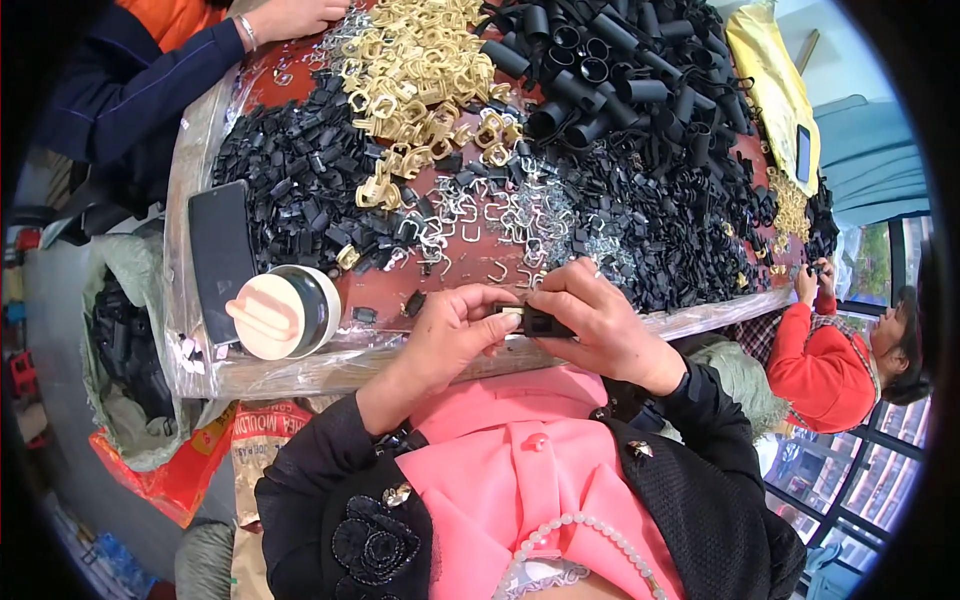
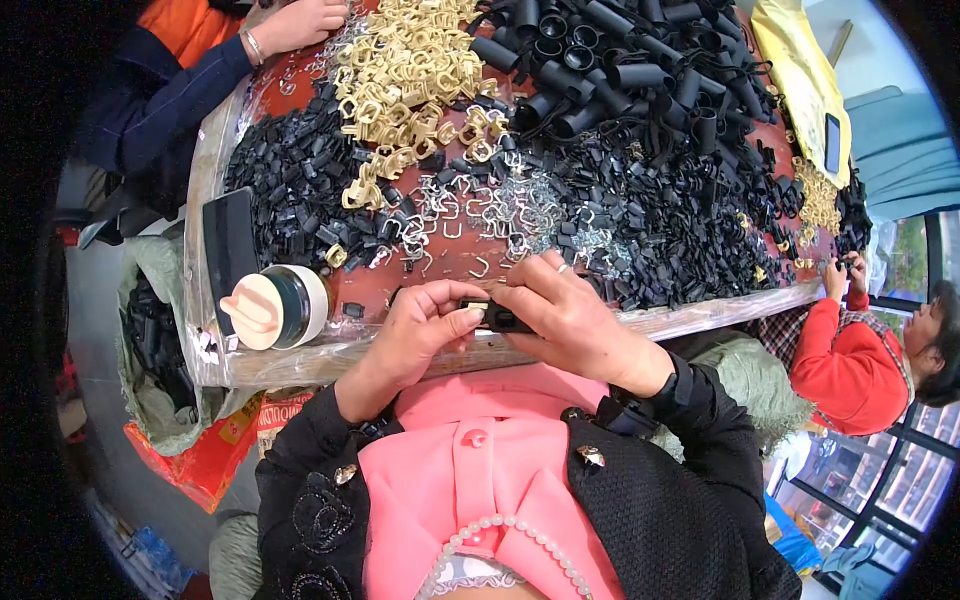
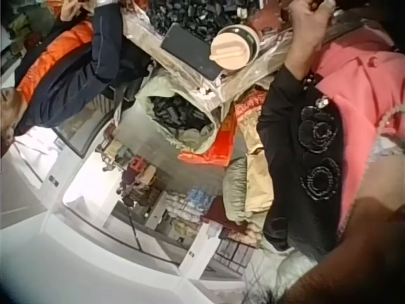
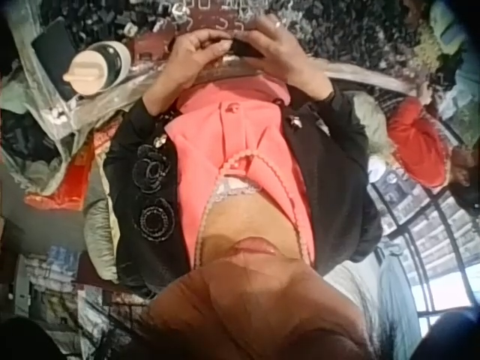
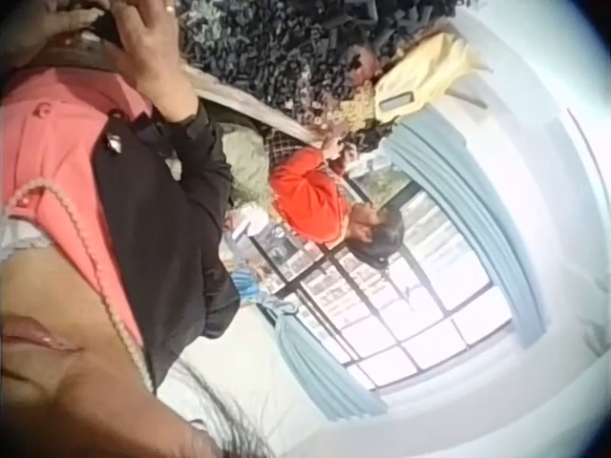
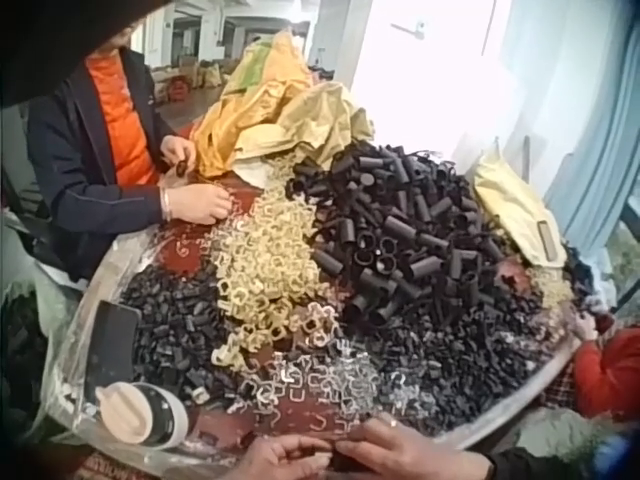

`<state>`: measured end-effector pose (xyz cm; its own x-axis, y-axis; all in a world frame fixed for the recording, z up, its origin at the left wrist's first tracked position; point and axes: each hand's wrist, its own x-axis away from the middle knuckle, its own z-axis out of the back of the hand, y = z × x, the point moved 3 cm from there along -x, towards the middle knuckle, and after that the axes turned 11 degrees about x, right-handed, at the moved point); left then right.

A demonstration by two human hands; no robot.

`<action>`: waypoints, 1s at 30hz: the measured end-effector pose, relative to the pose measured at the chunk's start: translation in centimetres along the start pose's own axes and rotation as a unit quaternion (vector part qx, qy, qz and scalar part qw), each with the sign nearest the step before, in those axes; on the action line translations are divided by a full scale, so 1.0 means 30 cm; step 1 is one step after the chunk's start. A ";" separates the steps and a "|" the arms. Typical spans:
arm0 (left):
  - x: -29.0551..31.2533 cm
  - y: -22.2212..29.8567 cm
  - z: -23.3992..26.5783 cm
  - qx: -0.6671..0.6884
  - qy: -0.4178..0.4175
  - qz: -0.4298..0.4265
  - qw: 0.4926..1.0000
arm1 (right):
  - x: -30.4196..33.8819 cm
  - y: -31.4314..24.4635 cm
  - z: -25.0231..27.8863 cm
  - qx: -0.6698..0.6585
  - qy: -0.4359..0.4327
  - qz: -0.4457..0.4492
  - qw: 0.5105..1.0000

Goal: The person assembles components by hand, picking up a black plastic part and inserting a small metal clip into it. They then pick up a larger black cylindrical housing, slide the assembled part inside, and press them together before setting the finished unit down.

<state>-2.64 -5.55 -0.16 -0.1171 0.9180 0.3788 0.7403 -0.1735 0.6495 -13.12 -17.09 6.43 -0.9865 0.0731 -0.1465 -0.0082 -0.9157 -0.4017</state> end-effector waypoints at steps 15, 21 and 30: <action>-0.025 -0.009 -0.005 -0.251 0.021 -0.098 0.963 | 0.003 0.007 -0.042 -0.078 0.071 -0.099 0.989; -0.023 0.001 -0.019 -0.178 -0.014 -0.103 0.979 | 0.008 0.012 -0.055 -0.148 0.085 -0.121 0.978; -0.035 0.013 -0.032 0.062 -0.063 -0.069 0.994 | -0.003 0.047 -0.069 -0.273 0.073 -0.028 0.959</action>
<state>-2.85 -6.92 0.34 -0.1451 0.9685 0.2023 0.7993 -0.0058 0.6009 -12.70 -17.56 4.00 -0.9532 0.2069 -0.2202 0.0664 -0.5676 -0.8206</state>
